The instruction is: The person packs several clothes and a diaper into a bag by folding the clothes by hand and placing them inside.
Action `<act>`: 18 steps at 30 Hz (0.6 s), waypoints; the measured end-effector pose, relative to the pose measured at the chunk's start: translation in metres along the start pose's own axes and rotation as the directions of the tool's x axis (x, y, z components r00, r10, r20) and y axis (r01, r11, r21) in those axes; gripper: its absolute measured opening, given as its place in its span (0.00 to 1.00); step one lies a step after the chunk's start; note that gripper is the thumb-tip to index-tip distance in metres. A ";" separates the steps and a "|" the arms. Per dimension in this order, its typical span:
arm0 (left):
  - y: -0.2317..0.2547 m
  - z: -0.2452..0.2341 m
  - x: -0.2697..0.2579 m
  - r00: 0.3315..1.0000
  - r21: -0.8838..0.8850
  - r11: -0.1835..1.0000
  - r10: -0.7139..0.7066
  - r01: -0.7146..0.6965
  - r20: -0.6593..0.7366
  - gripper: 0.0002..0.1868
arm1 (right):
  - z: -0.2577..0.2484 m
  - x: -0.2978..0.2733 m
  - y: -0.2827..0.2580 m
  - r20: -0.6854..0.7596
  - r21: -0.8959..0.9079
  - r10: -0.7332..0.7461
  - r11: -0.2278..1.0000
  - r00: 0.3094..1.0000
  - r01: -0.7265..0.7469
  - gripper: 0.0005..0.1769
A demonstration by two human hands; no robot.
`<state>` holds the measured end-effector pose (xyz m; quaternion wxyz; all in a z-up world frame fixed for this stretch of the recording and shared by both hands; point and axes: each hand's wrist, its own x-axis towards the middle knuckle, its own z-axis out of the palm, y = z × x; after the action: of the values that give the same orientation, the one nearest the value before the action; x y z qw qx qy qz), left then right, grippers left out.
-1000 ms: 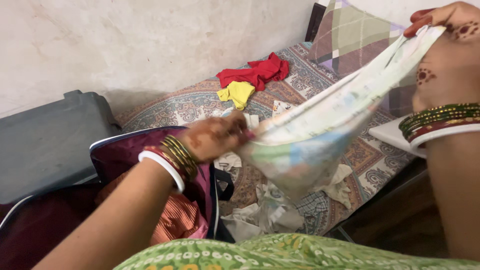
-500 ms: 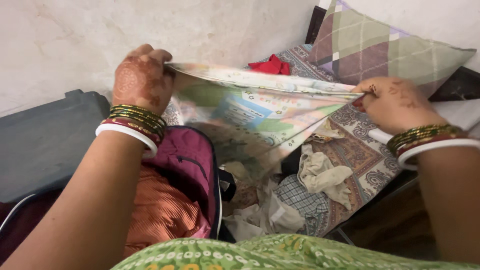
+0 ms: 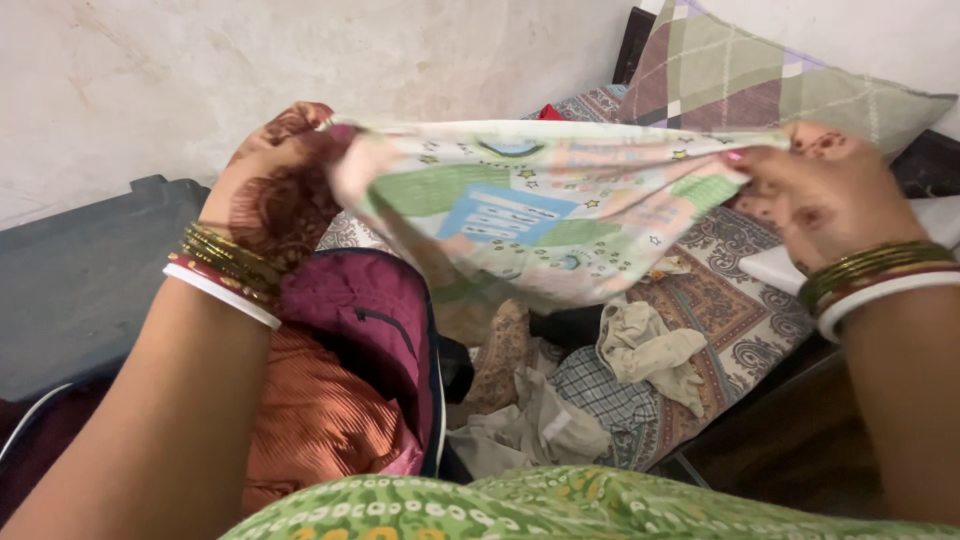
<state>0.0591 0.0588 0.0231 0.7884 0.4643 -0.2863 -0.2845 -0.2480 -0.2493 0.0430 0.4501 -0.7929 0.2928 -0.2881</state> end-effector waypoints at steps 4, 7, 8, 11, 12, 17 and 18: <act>-0.010 0.005 0.004 0.949 -0.376 0.919 -0.215 0.116 -0.232 0.07 | -0.002 0.013 -0.005 -0.017 0.677 0.316 0.702 0.949 -0.221 0.06; -0.026 0.008 0.018 0.924 -0.358 0.898 -0.337 0.258 -0.181 0.07 | 0.003 0.013 -0.008 0.086 0.830 0.327 0.499 0.941 -0.249 0.07; -0.032 0.012 0.023 0.924 -0.358 0.898 -0.335 0.255 -0.183 0.07 | 0.008 0.014 -0.008 0.092 0.772 0.249 0.593 0.964 -0.227 0.05; -0.044 0.037 0.028 0.997 -0.153 0.986 -0.069 0.063 -0.032 0.02 | 0.016 0.012 -0.014 0.197 0.656 0.155 0.713 0.968 -0.247 0.10; -0.046 0.051 0.024 0.997 -0.068 0.995 -0.073 0.072 -0.007 0.05 | 0.019 0.010 -0.019 0.284 0.600 0.139 0.746 0.949 -0.289 0.13; -0.059 0.138 0.000 0.986 0.307 0.950 0.007 -0.059 0.168 0.14 | 0.057 -0.005 -0.035 0.477 0.632 -0.091 0.727 0.874 -0.269 0.07; -0.057 0.148 -0.005 0.979 0.548 0.825 0.033 -0.139 0.199 0.16 | 0.063 -0.006 -0.039 0.498 0.676 -0.202 0.699 0.843 -0.232 0.05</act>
<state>-0.0603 -0.0456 0.0310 0.6008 0.6332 -0.4481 -0.1931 -0.1987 -0.1941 0.0490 0.7873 -0.5998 0.0261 -0.1407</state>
